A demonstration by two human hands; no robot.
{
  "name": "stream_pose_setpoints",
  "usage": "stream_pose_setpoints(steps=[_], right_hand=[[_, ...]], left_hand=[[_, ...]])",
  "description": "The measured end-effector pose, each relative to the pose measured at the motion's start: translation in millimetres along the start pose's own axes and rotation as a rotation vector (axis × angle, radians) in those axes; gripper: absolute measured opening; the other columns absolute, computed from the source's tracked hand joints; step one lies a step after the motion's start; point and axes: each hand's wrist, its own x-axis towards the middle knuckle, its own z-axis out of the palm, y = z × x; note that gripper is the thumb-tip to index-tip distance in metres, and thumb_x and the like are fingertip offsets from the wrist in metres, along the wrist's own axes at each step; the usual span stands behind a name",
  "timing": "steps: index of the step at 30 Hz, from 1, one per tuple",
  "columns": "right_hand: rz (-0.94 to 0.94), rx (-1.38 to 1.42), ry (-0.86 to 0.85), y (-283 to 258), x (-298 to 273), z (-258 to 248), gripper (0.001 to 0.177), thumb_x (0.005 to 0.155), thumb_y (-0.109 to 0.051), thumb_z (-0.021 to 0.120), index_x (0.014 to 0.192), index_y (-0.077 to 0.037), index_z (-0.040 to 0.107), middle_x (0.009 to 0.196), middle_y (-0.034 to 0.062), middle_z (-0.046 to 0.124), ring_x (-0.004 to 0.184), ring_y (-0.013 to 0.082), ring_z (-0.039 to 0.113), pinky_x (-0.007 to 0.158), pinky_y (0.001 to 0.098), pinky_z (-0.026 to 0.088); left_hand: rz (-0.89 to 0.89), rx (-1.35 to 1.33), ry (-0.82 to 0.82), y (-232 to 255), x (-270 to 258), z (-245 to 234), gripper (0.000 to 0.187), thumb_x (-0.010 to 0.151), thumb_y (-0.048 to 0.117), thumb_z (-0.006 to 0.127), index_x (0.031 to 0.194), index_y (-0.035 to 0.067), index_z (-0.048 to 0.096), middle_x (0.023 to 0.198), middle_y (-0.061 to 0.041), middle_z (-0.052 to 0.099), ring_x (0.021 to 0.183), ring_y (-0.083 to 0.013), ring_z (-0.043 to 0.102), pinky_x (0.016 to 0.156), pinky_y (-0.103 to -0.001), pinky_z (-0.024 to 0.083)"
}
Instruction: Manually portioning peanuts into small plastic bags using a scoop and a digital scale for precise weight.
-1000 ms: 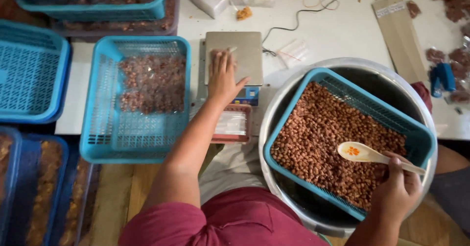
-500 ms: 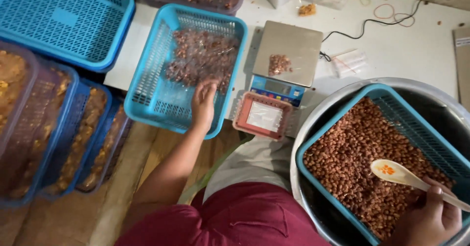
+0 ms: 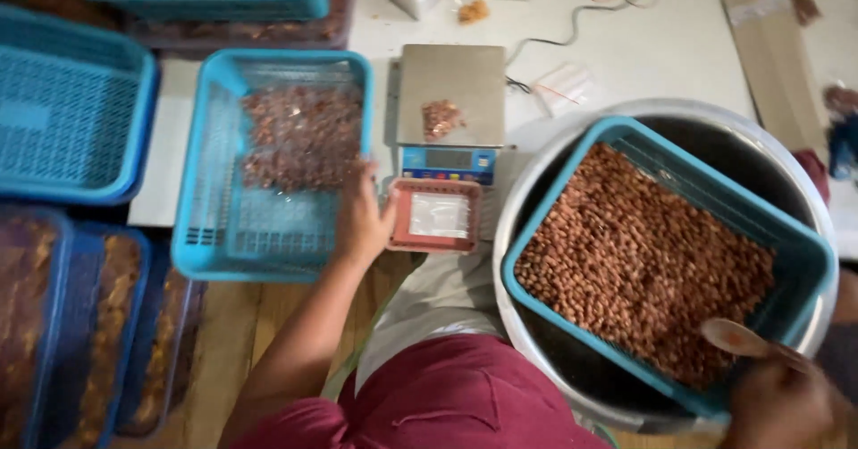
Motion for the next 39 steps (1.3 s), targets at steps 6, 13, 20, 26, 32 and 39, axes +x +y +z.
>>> stream_pose_setpoints(steps=[6, 13, 20, 26, 32, 39], right_hand=[[0.433, 0.433, -0.003, 68, -66, 176, 0.02, 0.106, -0.006, 0.06, 0.114, -0.01, 0.078, 0.114, 0.0092, 0.075, 0.109, 0.0294, 0.069, 0.095, 0.0419, 0.05], [0.799, 0.838, -0.137, 12, -32, 163, 0.026, 0.108, -0.02, 0.062, 0.088, -0.01, 0.077, 0.068, 0.0105, 0.065, 0.059, 0.0209, 0.057, 0.065, 0.0432, 0.052], [0.719, 1.053, 0.018, -59, 23, 59, 0.025, 0.109, -0.018, 0.068, 0.089, -0.004, 0.071, 0.066, 0.0103, 0.063, 0.063, 0.0155, 0.054, 0.065, 0.0307, 0.045], [0.627, 1.097, -0.016, -56, 39, 58, 0.019, 0.109, -0.013, 0.062, 0.105, -0.002, 0.076, 0.063, 0.0091, 0.059, 0.057, 0.015, 0.051, 0.061, 0.0277, 0.044], [0.615, 1.182, 0.05, -74, 64, 25, 0.016, 0.107, -0.009, 0.062, 0.104, 0.003, 0.072, 0.068, 0.012, 0.061, 0.054, 0.0149, 0.052, 0.054, 0.0282, 0.043], [-0.087, 0.931, 0.205, -88, 69, -1, 0.016, 0.101, 0.007, 0.061, 0.093, -0.001, 0.072, 0.102, 0.0215, 0.075, 0.074, 0.031, 0.069, 0.073, 0.0406, 0.056]], left_hand=[[0.069, 0.265, -0.853, 12, -10, 51, 0.047, 0.092, 0.022, 0.057, 0.138, 0.027, 0.061, 0.15, -0.001, 0.054, 0.129, -0.0354, 0.055, 0.098, -0.053, 0.047], [0.077, 0.364, -0.852, -2, -22, 72, 0.052, 0.087, 0.048, 0.071, 0.137, 0.039, 0.061, 0.143, 0.007, 0.059, 0.132, -0.0226, 0.057, 0.108, -0.046, 0.048], [-0.149, -0.179, -0.307, 91, 23, 33, 0.014, 0.103, 0.028, 0.062, 0.102, 0.019, 0.072, 0.102, -0.008, 0.074, 0.099, -0.0418, 0.07, 0.087, -0.056, 0.057], [-0.261, -1.542, -0.42, 163, 22, 49, 0.018, 0.103, 0.007, 0.059, 0.089, -0.001, 0.066, 0.101, -0.024, 0.071, 0.104, -0.0382, 0.073, 0.083, -0.053, 0.064], [-0.121, -0.991, -0.875, 231, -9, 58, 0.025, 0.09, 0.028, 0.08, 0.11, 0.015, 0.07, 0.103, -0.005, 0.079, 0.102, -0.0232, 0.075, 0.089, -0.04, 0.062], [0.005, -0.891, -0.926, 242, -15, 86, 0.042, 0.087, 0.031, 0.083, 0.123, 0.013, 0.068, 0.108, -0.011, 0.076, 0.111, -0.0302, 0.071, 0.092, -0.044, 0.057]])
